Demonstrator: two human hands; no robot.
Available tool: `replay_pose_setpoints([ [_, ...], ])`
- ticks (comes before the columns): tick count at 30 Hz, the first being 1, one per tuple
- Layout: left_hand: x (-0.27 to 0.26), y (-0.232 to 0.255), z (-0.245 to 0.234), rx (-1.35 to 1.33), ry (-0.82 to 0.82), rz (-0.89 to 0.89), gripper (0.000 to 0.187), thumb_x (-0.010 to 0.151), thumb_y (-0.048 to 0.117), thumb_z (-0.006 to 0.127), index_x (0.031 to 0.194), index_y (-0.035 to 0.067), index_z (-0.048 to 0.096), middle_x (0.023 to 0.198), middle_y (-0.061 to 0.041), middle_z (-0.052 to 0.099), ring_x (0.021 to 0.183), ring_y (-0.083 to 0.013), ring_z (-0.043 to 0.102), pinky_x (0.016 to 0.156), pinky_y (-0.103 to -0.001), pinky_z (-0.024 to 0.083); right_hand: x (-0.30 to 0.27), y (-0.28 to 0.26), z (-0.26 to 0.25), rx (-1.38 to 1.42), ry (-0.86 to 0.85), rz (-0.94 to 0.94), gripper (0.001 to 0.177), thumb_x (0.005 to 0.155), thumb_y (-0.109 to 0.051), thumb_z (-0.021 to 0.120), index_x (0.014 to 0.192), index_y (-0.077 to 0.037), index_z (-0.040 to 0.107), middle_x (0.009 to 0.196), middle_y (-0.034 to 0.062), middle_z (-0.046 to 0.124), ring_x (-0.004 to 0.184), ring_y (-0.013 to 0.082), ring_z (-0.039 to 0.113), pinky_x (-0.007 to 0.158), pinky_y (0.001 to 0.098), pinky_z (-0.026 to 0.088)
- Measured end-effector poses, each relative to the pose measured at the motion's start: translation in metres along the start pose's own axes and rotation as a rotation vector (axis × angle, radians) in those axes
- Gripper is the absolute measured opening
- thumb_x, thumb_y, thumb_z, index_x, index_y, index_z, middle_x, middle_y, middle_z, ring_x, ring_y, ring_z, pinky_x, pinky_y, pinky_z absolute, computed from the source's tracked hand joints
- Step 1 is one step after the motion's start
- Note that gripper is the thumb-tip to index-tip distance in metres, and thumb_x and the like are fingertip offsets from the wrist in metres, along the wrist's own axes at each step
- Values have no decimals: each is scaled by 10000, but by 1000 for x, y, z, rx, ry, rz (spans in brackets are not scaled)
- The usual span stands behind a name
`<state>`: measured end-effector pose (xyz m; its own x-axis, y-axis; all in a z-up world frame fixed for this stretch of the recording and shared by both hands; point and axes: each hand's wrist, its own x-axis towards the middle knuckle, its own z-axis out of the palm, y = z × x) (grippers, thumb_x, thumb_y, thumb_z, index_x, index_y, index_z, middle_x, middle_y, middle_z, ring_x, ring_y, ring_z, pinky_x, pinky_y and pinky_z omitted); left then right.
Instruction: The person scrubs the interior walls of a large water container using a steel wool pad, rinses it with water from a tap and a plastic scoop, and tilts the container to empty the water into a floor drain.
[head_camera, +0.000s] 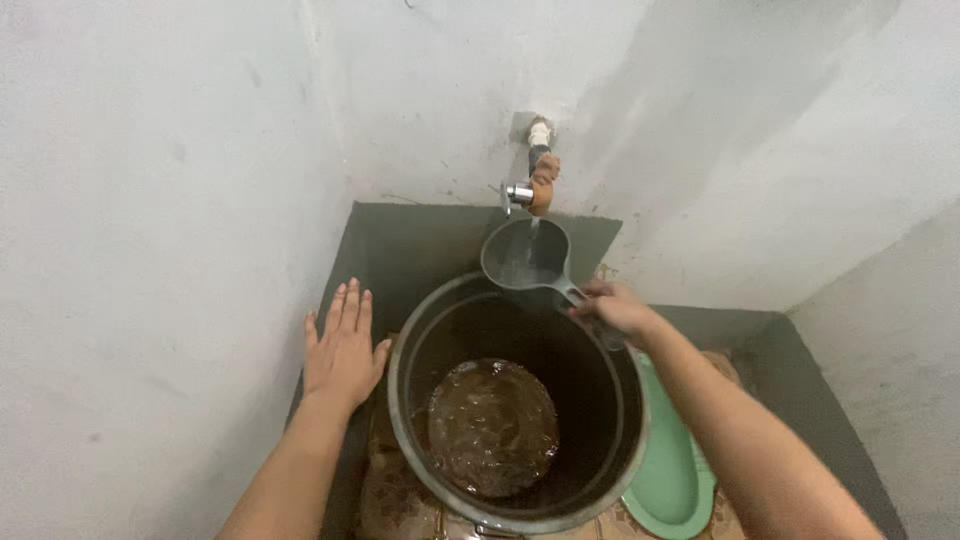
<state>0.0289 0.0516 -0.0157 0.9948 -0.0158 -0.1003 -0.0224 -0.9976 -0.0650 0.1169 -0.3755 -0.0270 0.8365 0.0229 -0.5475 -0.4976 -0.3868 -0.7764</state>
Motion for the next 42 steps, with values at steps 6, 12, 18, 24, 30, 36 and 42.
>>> replay_pose_setpoints([
  [6,-6,2,14,-3,-44,-12,780,1000,524,429,1624,173,119,1712,0,24,1558,-156,41,1246,-525,119,-42,36,-46,-971,71,-47,346,991,-150,577,1308,-191,709,1000,77,815,783,215,758,777,342,622],
  [12,-13,3,24,-10,-52,-1,777,997,524,424,1620,167,128,1711,-5,28,1557,-155,47,1246,-517,126,-90,108,16,-1899,-296,-58,165,1015,-211,623,1071,-74,696,967,134,727,830,185,755,654,334,637],
  [18,-15,-3,23,12,-78,-32,776,1000,530,420,1624,178,122,1710,-5,25,1555,-156,47,1254,-513,117,-105,117,99,-1594,-261,-386,149,830,-123,731,965,-64,706,964,161,715,918,301,714,803,418,577],
  [24,-20,-8,19,16,-71,-34,778,1004,527,421,1627,176,114,1716,-3,15,1561,-156,43,1247,-522,131,-45,53,112,-1037,146,-242,292,825,-192,756,1050,-14,702,1024,232,680,984,385,707,823,454,586],
  [30,-24,-11,15,23,-76,-73,792,1001,523,433,1629,173,98,1713,-10,13,1558,-167,34,1255,-522,107,5,21,85,63,225,15,215,894,-50,644,1047,87,707,801,150,686,660,227,633,591,355,501],
  [36,-18,-5,-1,-74,-42,-50,780,1007,514,427,1623,169,97,1713,-3,2,1563,-164,32,1252,-511,103,21,22,76,403,175,-122,150,905,22,583,968,132,663,820,172,674,571,201,557,524,339,452],
  [42,3,24,-18,-178,3,-29,766,1007,511,438,1616,161,131,1706,-14,39,1559,-177,49,1264,-508,102,-5,-4,63,540,194,-56,182,936,23,588,1092,107,548,888,201,635,647,240,641,616,407,596],
])
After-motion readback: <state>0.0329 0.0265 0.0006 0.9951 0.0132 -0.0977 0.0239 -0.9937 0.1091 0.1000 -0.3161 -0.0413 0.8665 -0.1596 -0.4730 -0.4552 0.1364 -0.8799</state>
